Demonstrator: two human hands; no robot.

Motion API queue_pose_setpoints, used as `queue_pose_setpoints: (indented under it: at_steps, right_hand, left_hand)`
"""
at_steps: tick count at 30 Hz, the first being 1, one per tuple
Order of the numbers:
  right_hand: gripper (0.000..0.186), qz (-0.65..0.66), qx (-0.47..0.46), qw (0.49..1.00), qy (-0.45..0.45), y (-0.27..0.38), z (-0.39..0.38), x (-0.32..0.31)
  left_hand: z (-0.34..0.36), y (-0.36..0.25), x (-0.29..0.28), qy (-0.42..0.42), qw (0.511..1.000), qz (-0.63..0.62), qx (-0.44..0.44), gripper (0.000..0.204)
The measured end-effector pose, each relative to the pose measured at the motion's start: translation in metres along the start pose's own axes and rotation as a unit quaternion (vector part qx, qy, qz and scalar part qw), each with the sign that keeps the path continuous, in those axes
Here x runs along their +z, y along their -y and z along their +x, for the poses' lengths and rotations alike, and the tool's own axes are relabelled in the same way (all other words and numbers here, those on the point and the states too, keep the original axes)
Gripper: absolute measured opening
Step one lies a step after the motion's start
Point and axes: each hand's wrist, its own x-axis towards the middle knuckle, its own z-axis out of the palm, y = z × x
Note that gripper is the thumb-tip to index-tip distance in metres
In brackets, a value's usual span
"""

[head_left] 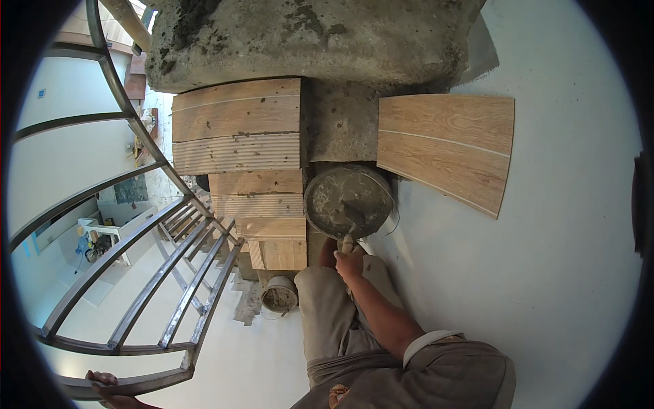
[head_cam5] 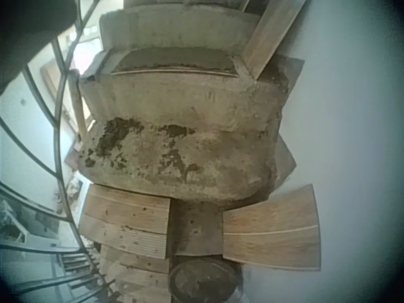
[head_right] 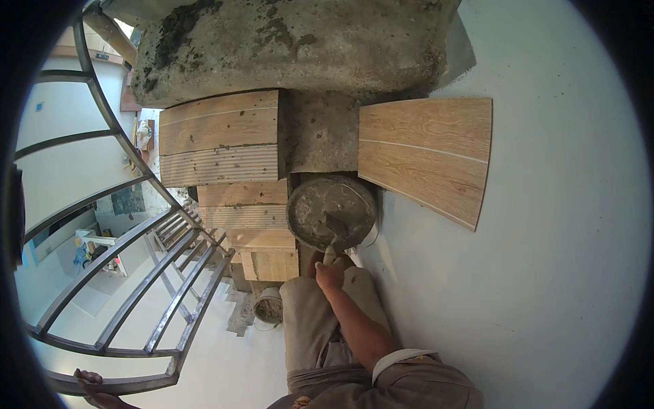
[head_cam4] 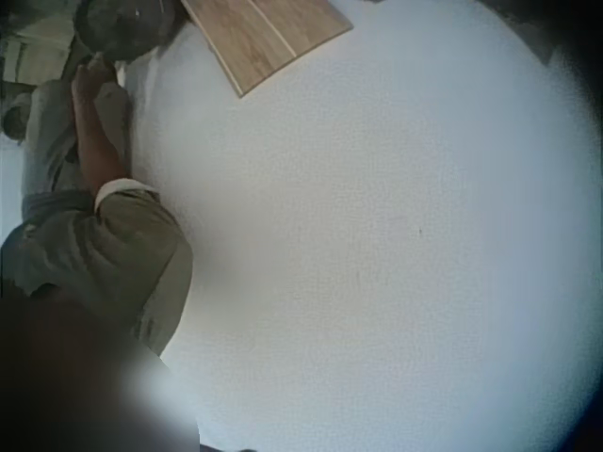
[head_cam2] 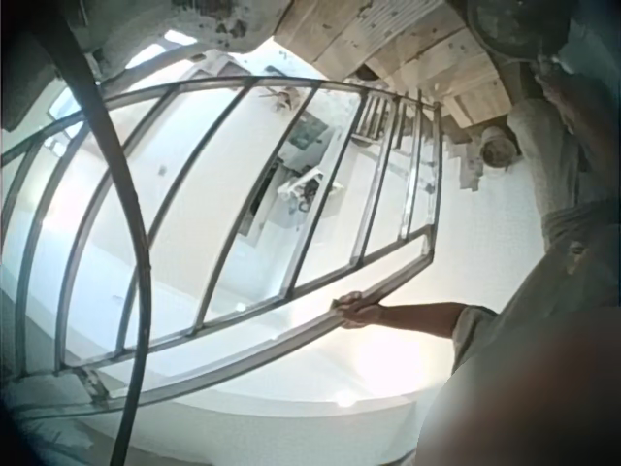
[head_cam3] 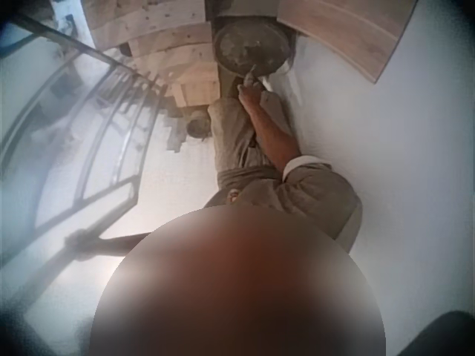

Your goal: Tiling a concrete staircase with wooden-pattern tiles using mortar, a trowel, a mallet, and a spirit level.

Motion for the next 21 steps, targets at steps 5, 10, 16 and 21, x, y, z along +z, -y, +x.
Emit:
queue_pose_setpoints:
  at_steps: [5, 10, 16, 21]
  right_hand:
    - [0.021, 0.282, 0.187, 0.921, 0.194, 0.113, -0.077, -0.01]
    - [0.03, 0.241, 0.121, 0.951, 0.151, 0.103, -0.089, -0.037]
    - [0.051, 0.061, 0.061, 0.996, 0.026, 0.008, -0.043, -0.016]
    - [0.06, -0.124, -0.043, 0.991, 0.029, 0.107, -0.074, -0.01]
  left_hand:
    - [-0.011, -0.037, -0.011, 0.011, 0.998, 0.027, -0.06, 0.036]
    - [-0.001, -0.004, -0.018, 0.031, 0.978, 0.207, 0.012, 0.038]
    - [-0.007, -0.031, 0.018, -0.021, 0.992, -0.113, -0.047, 0.041]
    - [0.007, 0.02, -0.041, 0.076, 0.953, -0.294, 0.002, 0.042]
